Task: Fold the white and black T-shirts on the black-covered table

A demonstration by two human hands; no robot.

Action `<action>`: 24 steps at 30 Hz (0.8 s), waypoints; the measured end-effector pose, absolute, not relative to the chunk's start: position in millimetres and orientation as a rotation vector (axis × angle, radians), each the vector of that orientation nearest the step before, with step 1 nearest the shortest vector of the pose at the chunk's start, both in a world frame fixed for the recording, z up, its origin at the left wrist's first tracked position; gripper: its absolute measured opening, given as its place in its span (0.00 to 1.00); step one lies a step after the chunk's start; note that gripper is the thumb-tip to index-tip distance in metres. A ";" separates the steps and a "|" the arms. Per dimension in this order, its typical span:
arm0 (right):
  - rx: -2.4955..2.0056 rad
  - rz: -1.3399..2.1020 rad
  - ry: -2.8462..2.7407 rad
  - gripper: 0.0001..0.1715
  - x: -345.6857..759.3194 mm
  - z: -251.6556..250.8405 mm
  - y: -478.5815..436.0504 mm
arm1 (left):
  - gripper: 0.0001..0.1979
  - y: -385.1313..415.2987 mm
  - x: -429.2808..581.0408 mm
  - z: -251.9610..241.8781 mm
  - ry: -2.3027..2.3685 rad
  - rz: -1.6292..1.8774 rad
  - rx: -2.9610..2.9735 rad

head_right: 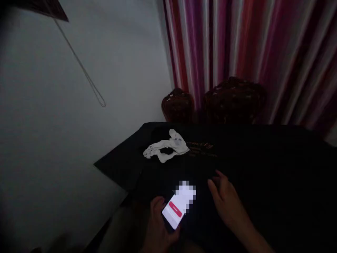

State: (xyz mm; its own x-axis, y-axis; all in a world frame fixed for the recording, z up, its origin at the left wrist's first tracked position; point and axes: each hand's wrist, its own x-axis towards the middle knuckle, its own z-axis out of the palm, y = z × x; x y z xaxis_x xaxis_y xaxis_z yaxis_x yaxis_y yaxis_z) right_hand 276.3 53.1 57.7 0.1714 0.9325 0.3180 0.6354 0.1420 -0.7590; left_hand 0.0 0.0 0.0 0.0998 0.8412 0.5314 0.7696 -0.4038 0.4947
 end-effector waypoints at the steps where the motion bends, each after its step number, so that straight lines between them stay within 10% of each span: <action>1: -1.553 0.450 -1.591 0.35 255.7 62.5 69.8 | 0.41 6.1 -17.5 0.6 1.714 1.221 2.252; 8: -1.502 0.269 -1.943 0.31 155.7 81.9 191.0 | 0.36 48.1 -103.8 3.6 1.969 1.320 2.144; 18: -1.705 0.207 -2.409 0.70 79.9 77.3 316.2 | 0.32 88.3 -140.4 -5.9 2.126 1.485 2.081; 24: -1.789 -0.021 -2.340 0.49 68.3 73.7 345.6 | 0.30 96.7 -154.5 -6.4 2.227 1.421 2.134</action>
